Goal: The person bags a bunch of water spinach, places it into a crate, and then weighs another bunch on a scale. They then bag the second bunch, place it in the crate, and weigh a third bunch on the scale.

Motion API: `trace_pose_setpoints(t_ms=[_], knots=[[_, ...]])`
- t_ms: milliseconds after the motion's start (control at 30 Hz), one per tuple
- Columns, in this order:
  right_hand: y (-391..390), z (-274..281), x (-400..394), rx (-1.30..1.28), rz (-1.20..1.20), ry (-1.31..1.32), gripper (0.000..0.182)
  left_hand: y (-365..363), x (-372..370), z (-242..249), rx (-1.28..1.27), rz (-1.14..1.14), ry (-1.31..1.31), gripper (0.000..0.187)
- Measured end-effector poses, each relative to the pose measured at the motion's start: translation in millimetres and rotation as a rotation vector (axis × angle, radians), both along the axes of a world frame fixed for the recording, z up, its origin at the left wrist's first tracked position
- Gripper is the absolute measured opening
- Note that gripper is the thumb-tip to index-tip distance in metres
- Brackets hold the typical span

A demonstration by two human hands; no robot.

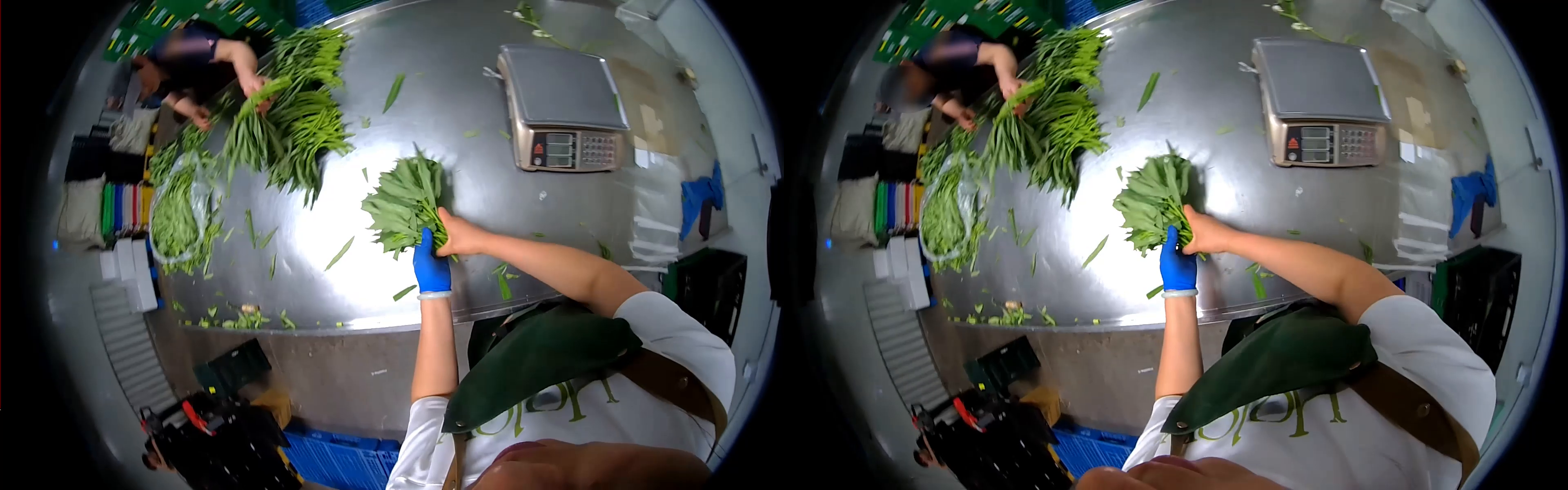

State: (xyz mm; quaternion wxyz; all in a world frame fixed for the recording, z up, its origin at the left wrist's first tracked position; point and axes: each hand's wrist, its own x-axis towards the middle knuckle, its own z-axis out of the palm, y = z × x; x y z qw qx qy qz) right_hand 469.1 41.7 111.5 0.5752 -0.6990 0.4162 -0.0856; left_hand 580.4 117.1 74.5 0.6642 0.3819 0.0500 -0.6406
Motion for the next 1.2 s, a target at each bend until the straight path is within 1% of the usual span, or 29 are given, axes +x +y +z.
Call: trace_pose_setpoints(t_ms=[67, 133, 167, 200, 233, 267, 300, 333, 367, 400, 433, 500, 533, 567, 600, 633, 700, 733, 767, 800, 833, 867, 900, 933, 967, 1000, 1067, 1133, 1200], knots=[[6, 19, -3, -0.067, -0.16, 0.124, 0.071, -9, -23, 24, -0.026, -0.004, -0.173, 0.039], [-5, 36, -16, -0.158, -0.397, 0.006, 0.065, -26, -43, 61, -0.021, -0.05, -0.403, 0.037], [-12, 41, -22, -0.207, -0.509, -0.057, 0.062, -36, -51, 93, -0.052, -0.116, -0.519, 0.036], [-26, 42, -37, -0.353, -0.573, -0.196, 0.062, -43, -51, 99, -0.121, -0.275, -0.57, 0.039], [-39, 80, -54, -0.388, -0.617, -0.219, 0.061, -48, -57, 115, -0.186, -0.299, -0.596, 0.04], [-53, 100, -82, -0.482, -0.616, -0.128, 0.064, -52, -64, 136, -0.251, -0.317, -0.624, 0.041], [-67, 111, -104, -0.754, -0.724, -0.035, 0.066, -58, -61, 152, -0.361, -0.404, -0.681, 0.043], [-80, 140, -132, -0.511, -0.768, 0.023, 0.072, -63, -55, 149, -0.378, -0.51, -0.692, 0.042], [-96, 138, -159, -0.566, -0.873, 0.095, 0.066, -67, -50, 131, -0.352, -0.544, -0.638, 0.042], [-114, 132, -188, -0.617, -0.92, -0.046, 0.061, -70, -41, 106, -0.321, -0.564, -0.59, 0.042], [-127, 134, -212, -0.518, -0.945, -0.139, 0.058, -70, -32, 88, -0.225, -0.547, -0.593, 0.042], [-164, 100, -269, -0.483, -0.942, -0.164, 0.057, -67, -11, 48, -0.022, -0.454, -0.535, 0.043], [-180, 79, -294, -0.425, -0.96, -0.086, 0.059, -67, 1, 38, 0.054, -0.393, -0.497, 0.044], [-193, 55, -320, -0.366, -0.907, 0.022, 0.061, -71, 14, 28, 0.067, -0.315, -0.477, 0.044], [-204, 17, -349, -0.417, -0.798, 0.138, 0.059, -75, 28, 16, 0.076, -0.246, -0.454, 0.046], [-212, -16, -381, -0.339, -0.702, 0.327, 0.055, -83, 45, 0, 0.063, -0.144, -0.433, 0.048], [-203, 6, -379, -0.208, -0.726, 0.456, 0.053, -97, 86, -35, 0.028, 0.014, -0.486, 0.049], [-197, 34, -366, -0.314, -0.661, 0.778, 0.053, -108, 105, -47, 0.01, 0.088, -0.51, 0.049], [-191, 68, -343, -0.419, -0.585, 1.099, 0.054, -121, 122, -41, 0.053, 0.137, -0.49, 0.052], [-190, 109, -312, -0.42, -0.507, 1.263, 0.052, -136, 136, -29, 0.095, 0.185, -0.468, 0.056], [-193, 142, -278, -0.414, -0.423, 1.427, 0.049, -154, 146, -17, 0.152, 0.173, -0.515, 0.064], [-201, 158, -252, -0.513, -0.421, 1.289, 0.048, -171, 162, -31, 0.164, 0.166, -0.5, 0.07], [-212, 168, -227, -0.608, -0.412, 1.145, 0.046, -191, 172, -42, 0.151, 0.199, -0.486, 0.069], [-224, 169, -199, -0.695, -0.397, 0.999, 0.044, -214, 180, -55, 0.136, 0.273, -0.47, 0.063], [-240, 163, -171, -0.713, -0.293, 0.822, 0.043, -237, 188, -68, 0.118, 0.347, -0.455, 0.057], [-258, 155, -142, -0.729, -0.191, 0.647, 0.043, -261, 202, -84, 0.001, 0.428, -0.468, 0.059], [-297, 133, -82, -0.774, 0.105, 0.489, 0.047, -295, 212, -34, -0.133, 0.565, -0.476, 0.059], [-351, 98, -31, -0.809, 0.226, 0.44, 0.055, -323, 236, -28, -0.138, 0.61, -0.356, 0.057], [-409, 65, 24, -0.853, 0.197, 0.33, 0.065, -337, 247, -25, -0.153, 0.635, -0.401, 0.057]])
